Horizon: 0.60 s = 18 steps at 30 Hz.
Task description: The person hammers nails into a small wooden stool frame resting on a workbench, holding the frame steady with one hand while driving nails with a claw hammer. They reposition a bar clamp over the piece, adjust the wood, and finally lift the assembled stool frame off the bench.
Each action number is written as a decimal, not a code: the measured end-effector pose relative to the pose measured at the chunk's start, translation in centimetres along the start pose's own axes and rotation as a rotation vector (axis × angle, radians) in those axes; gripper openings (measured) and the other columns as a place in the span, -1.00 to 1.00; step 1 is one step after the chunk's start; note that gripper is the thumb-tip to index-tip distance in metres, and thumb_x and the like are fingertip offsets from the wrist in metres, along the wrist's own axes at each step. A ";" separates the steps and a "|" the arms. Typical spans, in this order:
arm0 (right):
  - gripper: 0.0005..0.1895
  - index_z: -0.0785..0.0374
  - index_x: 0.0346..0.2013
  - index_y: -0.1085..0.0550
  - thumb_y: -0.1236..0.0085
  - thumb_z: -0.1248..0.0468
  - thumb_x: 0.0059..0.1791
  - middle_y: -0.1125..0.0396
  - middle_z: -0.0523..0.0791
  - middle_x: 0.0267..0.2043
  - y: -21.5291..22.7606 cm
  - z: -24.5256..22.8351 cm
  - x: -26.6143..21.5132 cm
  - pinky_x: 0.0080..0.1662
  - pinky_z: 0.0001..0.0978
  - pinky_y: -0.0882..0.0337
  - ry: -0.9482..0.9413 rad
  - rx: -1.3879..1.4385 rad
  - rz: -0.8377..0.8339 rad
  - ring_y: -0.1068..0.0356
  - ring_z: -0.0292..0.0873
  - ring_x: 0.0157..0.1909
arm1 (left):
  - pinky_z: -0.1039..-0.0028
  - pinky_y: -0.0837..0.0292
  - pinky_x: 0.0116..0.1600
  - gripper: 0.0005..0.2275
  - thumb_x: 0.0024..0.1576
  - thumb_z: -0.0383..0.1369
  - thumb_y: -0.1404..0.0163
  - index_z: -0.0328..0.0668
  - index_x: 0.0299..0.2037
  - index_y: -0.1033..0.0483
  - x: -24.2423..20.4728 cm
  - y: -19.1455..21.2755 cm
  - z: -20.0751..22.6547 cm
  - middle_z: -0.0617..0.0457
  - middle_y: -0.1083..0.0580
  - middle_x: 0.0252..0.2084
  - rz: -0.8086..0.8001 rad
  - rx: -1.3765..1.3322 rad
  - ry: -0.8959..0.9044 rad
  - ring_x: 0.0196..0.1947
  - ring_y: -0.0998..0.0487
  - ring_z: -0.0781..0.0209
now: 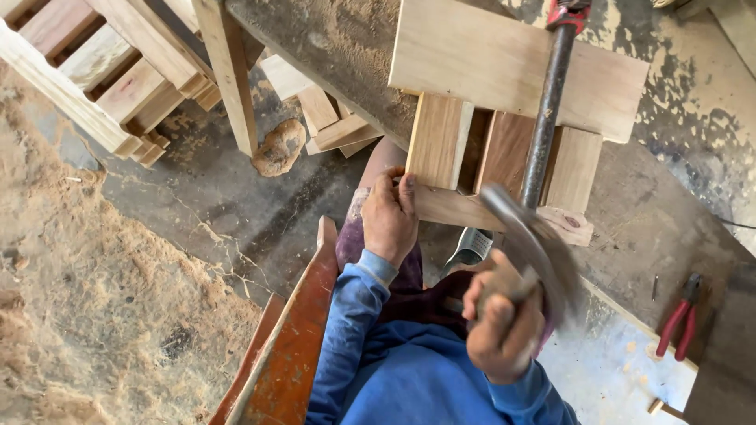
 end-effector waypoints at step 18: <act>-0.41 0.39 -0.16 -0.30 0.22 -0.17 0.20 -0.31 -0.11 -0.56 -1.9 8.5 -1.0 -0.47 -0.48 -0.29 -0.232 -0.306 -0.230 -0.32 -0.31 -0.59 | 0.09 -0.49 -0.09 -0.76 0.35 -0.25 0.08 -0.31 -0.04 -0.51 -0.2 -0.3 -0.8 -0.27 -0.57 -0.17 -0.014 0.042 -0.023 -0.16 -0.59 -0.28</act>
Point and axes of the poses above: each hand's wrist, its own x-axis towards the middle knuckle, its own y-axis out of the back of the hand, z = x × y, the point moved 5 cm from there along x, towards the middle knuckle
